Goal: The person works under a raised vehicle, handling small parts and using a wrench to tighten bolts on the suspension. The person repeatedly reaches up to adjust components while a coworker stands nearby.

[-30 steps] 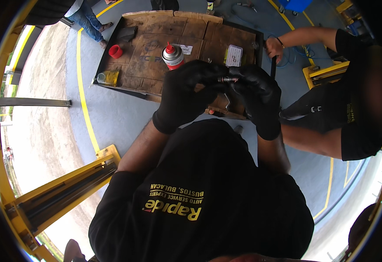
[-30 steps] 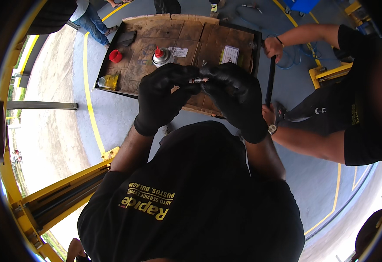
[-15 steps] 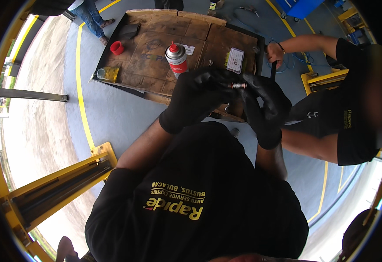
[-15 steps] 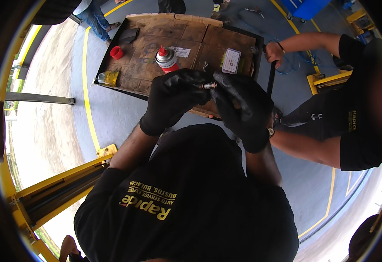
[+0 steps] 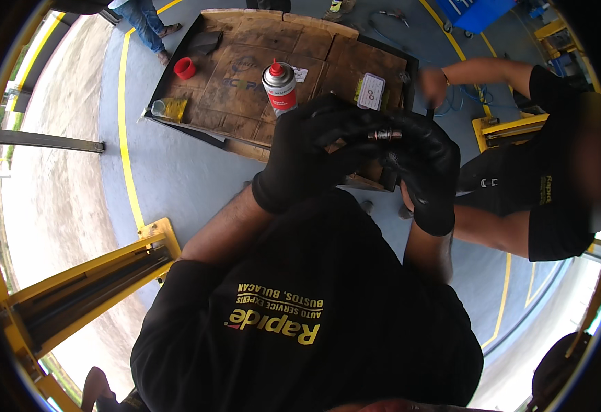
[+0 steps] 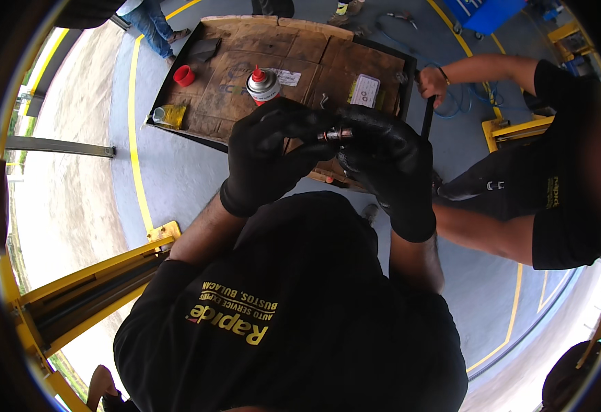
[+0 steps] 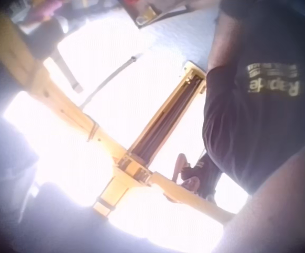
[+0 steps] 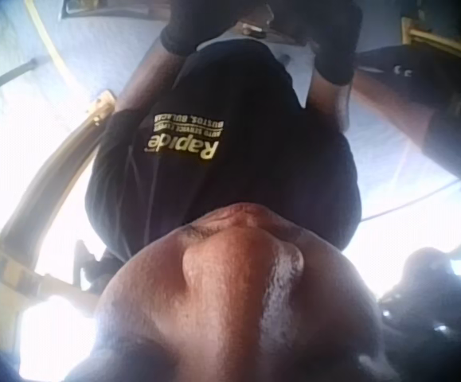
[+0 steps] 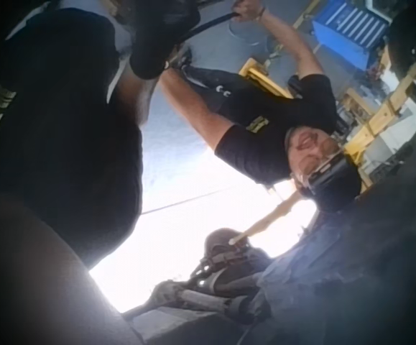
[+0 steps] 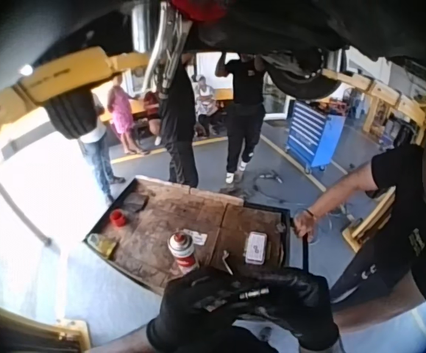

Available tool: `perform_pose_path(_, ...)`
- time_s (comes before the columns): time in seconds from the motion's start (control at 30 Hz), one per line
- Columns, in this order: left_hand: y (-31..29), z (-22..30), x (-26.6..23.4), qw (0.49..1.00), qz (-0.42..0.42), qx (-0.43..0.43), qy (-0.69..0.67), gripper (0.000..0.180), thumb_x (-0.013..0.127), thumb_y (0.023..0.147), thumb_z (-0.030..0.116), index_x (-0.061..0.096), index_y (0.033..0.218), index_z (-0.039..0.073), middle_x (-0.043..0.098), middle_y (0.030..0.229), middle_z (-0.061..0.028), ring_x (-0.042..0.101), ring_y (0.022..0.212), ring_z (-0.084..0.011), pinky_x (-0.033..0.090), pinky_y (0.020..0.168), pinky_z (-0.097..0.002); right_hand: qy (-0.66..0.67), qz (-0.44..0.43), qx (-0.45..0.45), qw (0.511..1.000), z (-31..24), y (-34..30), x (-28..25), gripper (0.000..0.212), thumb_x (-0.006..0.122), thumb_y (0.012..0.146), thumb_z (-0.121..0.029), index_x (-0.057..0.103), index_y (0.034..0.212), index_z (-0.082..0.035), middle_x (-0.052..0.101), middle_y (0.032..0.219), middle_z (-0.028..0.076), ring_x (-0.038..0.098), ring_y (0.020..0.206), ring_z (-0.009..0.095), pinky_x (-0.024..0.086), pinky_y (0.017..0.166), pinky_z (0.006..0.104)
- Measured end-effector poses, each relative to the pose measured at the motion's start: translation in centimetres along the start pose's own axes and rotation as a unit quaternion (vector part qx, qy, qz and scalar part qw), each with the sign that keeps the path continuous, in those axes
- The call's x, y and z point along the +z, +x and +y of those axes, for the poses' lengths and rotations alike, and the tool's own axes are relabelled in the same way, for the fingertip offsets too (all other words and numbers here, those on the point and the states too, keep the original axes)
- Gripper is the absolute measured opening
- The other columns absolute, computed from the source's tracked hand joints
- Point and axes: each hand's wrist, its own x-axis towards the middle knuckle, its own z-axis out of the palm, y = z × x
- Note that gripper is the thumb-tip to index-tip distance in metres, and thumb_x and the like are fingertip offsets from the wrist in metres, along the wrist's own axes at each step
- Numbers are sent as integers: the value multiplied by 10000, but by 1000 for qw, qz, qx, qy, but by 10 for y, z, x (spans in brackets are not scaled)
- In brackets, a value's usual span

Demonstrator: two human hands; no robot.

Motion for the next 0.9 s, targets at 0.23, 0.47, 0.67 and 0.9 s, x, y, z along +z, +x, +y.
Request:
perform_pose_path(0.23, -1, -5, 5, 999, 18, 40, -4, 351, 897, 755, 93, 720, 1053, 36, 719, 998, -113, 742, 866, -205, 586, 732, -319, -158, 22, -173, 972, -15, 0, 11, 341, 707, 864, 144, 683, 1187, 41, 739, 1102, 127, 724, 1001, 170, 583, 874, 281)
perform_pose_path(0.47, -11, -2, 10, 996, 20, -41, -76, 384, 916, 734, 91, 707, 1050, 28, 727, 1014, -120, 744, 859, -209, 585, 737, -327, -316, -50, -138, 937, -42, 11, 15, 246, 748, 870, 39, 711, 1112, 17, 751, 1015, 93, 725, 909, 128, 558, 806, 266)
perform_pose_path(0.67, -13, -4, 9, 999, 41, -3, -26, 386, 916, 748, 113, 703, 1060, 34, 736, 1007, -112, 745, 864, -227, 583, 748, -322, -379, -76, -116, 915, -58, 17, 22, 249, 752, 866, 8, 726, 1113, -1, 758, 955, 74, 720, 882, 111, 545, 792, 257)
perform_pose_path(0.9, -14, 2, 7, 995, 78, -26, -59, 341, 927, 743, 114, 682, 967, 40, 744, 1026, -121, 758, 912, -237, 594, 776, -322, -287, -73, -21, 955, -49, 17, 22, 295, 746, 851, 34, 720, 1143, 9, 757, 971, 68, 709, 878, 103, 542, 803, 261)
